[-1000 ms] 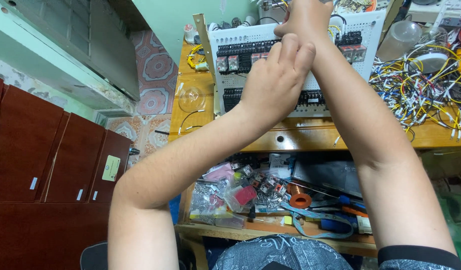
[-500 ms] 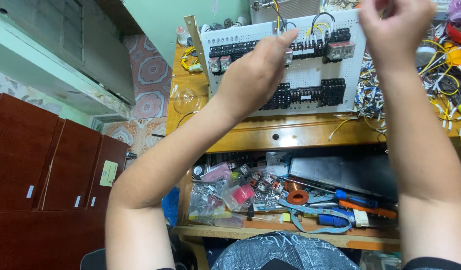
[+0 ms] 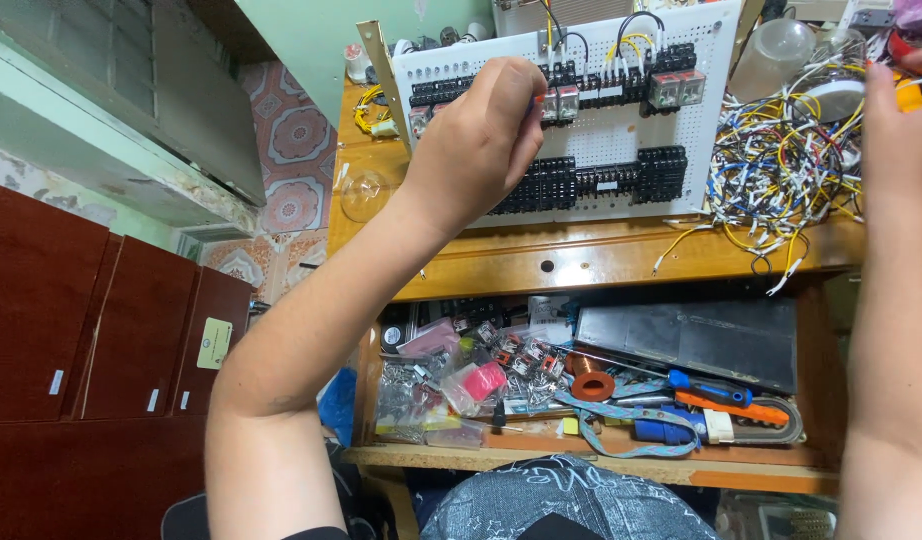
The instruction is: Wiring an electrical control panel by inserting wires into terminal blocks and tightening them with a screwdriver.
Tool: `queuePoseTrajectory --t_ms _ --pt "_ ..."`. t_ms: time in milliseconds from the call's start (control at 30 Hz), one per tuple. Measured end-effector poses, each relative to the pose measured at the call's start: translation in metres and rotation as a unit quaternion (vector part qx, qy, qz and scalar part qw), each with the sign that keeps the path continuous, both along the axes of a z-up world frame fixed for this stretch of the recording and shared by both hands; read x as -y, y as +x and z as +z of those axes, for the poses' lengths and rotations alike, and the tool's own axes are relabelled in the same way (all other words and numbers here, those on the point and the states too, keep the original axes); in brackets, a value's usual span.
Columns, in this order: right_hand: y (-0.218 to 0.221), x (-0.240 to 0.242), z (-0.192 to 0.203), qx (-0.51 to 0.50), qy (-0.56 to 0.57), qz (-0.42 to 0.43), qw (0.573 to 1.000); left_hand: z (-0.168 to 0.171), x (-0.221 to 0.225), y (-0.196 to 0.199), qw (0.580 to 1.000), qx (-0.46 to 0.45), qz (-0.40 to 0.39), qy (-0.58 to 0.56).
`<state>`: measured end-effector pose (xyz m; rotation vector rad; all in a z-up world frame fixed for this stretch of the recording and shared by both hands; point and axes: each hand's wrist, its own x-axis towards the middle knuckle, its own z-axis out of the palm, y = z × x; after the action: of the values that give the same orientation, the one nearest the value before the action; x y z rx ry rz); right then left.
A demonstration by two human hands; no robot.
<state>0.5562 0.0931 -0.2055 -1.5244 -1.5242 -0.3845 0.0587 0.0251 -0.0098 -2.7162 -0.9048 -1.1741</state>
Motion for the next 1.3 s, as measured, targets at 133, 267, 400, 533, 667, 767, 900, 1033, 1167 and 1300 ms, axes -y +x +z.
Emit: queuePoseTrajectory --t_ms 133,267,400,533,667,767,900,1033,1167,1300 --pt "-0.104 -0.002 0.071 0.153 0.065 0.112 0.98 -0.005 -0.006 0.019 0.981 -0.136 0.014 0.141" --pt "-0.22 -0.036 0.128 0.149 0.056 0.346 0.925 0.003 0.008 0.043 0.931 -0.246 0.074 0.259" --pt "-0.258 -0.096 0.104 0.201 -0.041 0.406 0.891 0.001 0.006 0.049 0.937 -0.169 0.122 0.28" --pt "-0.264 -0.109 0.104 0.259 -0.072 0.379 0.885 -0.006 -0.009 0.04 0.902 -0.167 0.188 0.35" --pt "-0.26 -0.142 0.104 0.252 -0.066 0.441 0.859 -0.019 -0.006 0.062 0.888 -0.151 0.261 0.347" --pt "-0.262 -0.155 0.114 0.337 -0.081 0.443 0.827 -0.014 0.002 0.066 0.898 -0.243 0.273 0.246" --pt "-0.266 -0.136 0.124 0.289 -0.155 0.443 0.834 -0.003 0.009 0.062 0.894 -0.212 0.257 0.299" --pt "-0.267 -0.128 0.129 0.271 -0.088 0.488 0.825 -0.009 -0.008 0.056 0.93 -0.137 0.249 0.234" --pt "-0.278 -0.116 0.141 0.283 -0.129 0.458 0.832 0.0 -0.011 0.047 0.957 -0.106 0.253 0.096" --pt "-0.273 -0.149 0.114 0.28 -0.209 0.357 0.866 0.005 0.0 0.047 0.937 -0.201 0.285 0.02"
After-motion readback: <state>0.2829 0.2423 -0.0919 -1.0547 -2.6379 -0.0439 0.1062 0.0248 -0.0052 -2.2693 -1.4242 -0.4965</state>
